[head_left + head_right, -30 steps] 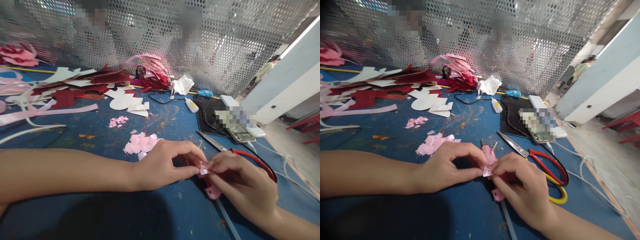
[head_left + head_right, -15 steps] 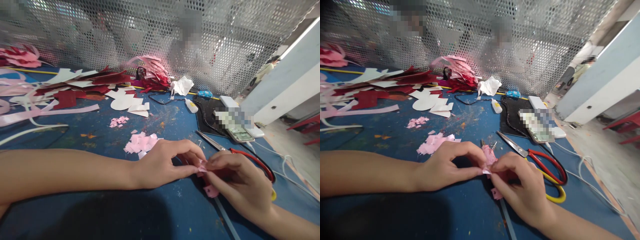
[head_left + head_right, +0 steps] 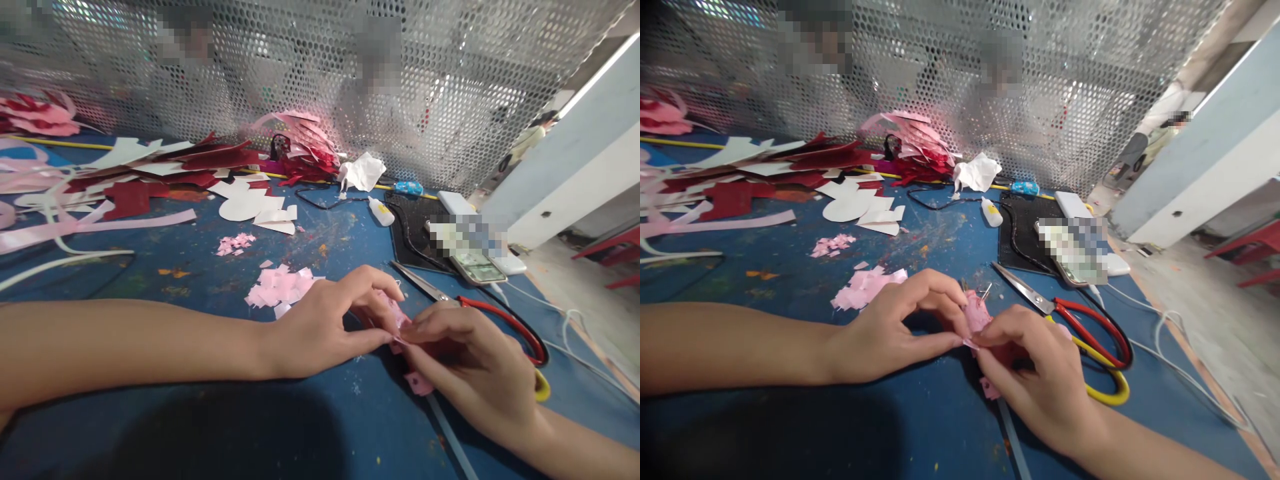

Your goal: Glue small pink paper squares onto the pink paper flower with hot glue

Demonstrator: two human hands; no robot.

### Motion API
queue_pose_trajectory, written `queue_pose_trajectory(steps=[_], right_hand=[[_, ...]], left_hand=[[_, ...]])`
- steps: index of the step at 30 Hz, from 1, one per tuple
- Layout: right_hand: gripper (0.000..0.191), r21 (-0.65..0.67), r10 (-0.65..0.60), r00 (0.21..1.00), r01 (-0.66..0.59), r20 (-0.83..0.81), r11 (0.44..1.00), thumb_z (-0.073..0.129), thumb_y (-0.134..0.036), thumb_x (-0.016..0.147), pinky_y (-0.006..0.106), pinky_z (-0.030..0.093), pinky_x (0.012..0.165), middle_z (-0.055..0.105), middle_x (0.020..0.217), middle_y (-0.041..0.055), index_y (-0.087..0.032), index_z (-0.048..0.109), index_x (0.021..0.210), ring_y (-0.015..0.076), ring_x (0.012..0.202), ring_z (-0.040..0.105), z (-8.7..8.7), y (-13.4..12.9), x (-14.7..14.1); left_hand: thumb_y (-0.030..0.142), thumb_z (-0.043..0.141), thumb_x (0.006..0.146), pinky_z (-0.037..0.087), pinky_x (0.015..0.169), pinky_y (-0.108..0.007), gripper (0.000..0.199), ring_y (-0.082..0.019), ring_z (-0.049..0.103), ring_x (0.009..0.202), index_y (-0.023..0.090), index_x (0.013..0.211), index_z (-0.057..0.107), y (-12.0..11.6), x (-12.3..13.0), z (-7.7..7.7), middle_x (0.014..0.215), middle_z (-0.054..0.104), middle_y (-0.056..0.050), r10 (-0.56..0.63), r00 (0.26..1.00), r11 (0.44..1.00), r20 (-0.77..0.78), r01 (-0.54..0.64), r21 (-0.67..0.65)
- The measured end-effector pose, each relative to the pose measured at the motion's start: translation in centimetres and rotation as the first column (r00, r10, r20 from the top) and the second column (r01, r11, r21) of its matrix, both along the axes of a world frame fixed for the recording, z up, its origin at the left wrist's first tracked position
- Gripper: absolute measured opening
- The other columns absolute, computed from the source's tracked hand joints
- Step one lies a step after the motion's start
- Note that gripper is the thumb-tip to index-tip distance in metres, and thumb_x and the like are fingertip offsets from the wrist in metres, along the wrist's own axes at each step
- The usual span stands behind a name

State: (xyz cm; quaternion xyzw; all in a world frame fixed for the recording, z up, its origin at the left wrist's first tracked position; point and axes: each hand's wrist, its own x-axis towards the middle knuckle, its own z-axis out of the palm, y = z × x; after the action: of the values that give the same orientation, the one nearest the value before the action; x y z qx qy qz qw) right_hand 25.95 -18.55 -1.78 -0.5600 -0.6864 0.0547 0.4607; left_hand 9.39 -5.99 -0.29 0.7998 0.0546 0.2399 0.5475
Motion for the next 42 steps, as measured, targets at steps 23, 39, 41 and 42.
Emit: queue_pose_trajectory(steps=[23,39,41,42], right_hand=[[0.022,0.199,-0.079,0.948,0.018,0.307,0.980,0.063,-0.006,0.073,0.023,0.039,0.048,0.050,0.058,-0.0038,-0.022,0.048,0.075,0.0096,0.052,0.048,-0.2,0.3,-1.0],[0.067,-0.091,-0.512,0.750,0.596,0.419,0.798,0.048,-0.061,0.081,0.053,0.044,0.091,0.056,0.126,0.0151,-0.021,0.036,0.133,0.0344,0.106,0.061,0.5,0.6,8.4],[0.064,-0.099,-0.532,0.761,0.602,0.370,0.792,0.046,-0.061,0.082,0.051,0.044,0.092,0.055,0.126,0.0143,-0.023,0.036,0.133,0.0335,0.109,0.059,0.4,0.6,9.1],[0.063,-0.066,-0.552,0.757,0.608,0.349,0.791,0.045,-0.060,0.083,0.051,0.043,0.093,0.054,0.127,0.0145,-0.023,0.036,0.133,0.0338,0.114,0.056,0.4,0.6,9.3]], left_hand=[[0.009,0.060,0.072,0.045,0.060,-0.016,0.030,-0.008,0.064,0.065,0.021,0.094,0.044,-0.7,-0.1,-0.7,0.078,0.068,0.006,0.122,0.984,0.792,0.132,-0.177,0.584],[0.012,0.052,0.083,0.049,0.071,-0.022,0.032,-0.011,0.061,0.078,0.017,0.114,0.053,0.3,0.3,-0.4,0.084,0.064,0.000,0.163,0.986,0.891,0.037,-0.163,0.423],[0.013,0.049,0.086,0.049,0.075,-0.023,0.027,-0.012,0.061,0.081,0.017,0.111,0.059,0.4,0.3,-0.5,0.089,0.065,-0.003,0.127,0.990,0.870,0.065,-0.143,0.471],[0.014,0.048,0.087,0.049,0.077,-0.024,0.026,-0.012,0.061,0.082,0.017,0.108,0.062,0.4,0.3,-0.5,0.091,0.066,-0.005,0.114,0.991,0.862,0.074,-0.135,0.488]])
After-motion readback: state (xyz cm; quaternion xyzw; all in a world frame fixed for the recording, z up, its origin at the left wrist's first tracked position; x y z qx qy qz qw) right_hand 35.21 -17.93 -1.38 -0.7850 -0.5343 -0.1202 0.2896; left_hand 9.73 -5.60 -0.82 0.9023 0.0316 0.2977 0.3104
